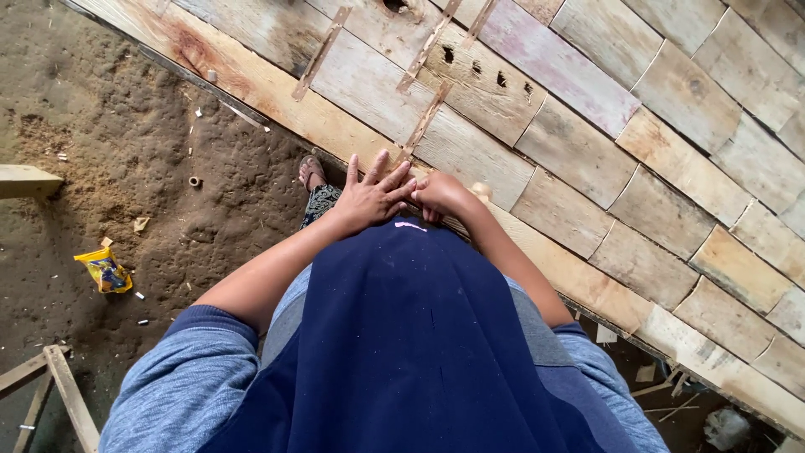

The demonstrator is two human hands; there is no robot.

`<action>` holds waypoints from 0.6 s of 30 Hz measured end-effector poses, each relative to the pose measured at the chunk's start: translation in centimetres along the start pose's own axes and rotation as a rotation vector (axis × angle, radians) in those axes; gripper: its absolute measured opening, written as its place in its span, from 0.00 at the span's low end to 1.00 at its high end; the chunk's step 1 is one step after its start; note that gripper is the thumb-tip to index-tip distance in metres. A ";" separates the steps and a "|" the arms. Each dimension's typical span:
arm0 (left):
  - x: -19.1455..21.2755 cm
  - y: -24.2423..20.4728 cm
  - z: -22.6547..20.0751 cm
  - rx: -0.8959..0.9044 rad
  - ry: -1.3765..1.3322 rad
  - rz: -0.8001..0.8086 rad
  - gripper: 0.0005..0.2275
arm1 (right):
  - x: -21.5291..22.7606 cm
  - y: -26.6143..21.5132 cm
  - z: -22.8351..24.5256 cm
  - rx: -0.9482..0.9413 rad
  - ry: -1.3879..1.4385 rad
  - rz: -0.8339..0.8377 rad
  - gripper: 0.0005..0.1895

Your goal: The person applies adhesive tape to a wooden surface by hand. They tear off strips of tape, dip them into a container of paste, and press them onto the wood. The person repeats this process multiple times across the surface.

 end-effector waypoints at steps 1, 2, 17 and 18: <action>0.1 0.0 -0.1 -0.001 0.002 -0.001 0.23 | 0.2 0.7 -0.3 0.002 0.000 -0.001 0.12; 0.3 0.0 -0.2 0.000 0.009 -0.004 0.22 | 0.2 1.5 -0.6 -0.007 -0.083 0.019 0.11; 5.1 1.4 -1.0 0.168 -0.268 0.405 0.21 | 3.3 -3.9 -1.5 -0.015 -0.041 -0.135 0.15; 6.7 2.1 -0.9 0.206 -0.396 0.372 0.22 | 3.5 -4.0 -1.6 -0.006 -0.027 -0.139 0.15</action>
Point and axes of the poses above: each hand's wrist, its own y-axis towards the middle knuckle, its own x-axis out of the back of the hand, z = x × y, the point moved 7 cm from there along y, towards the middle knuckle, and after that the axes turned 1 degree about z, right-handed, at the moved point
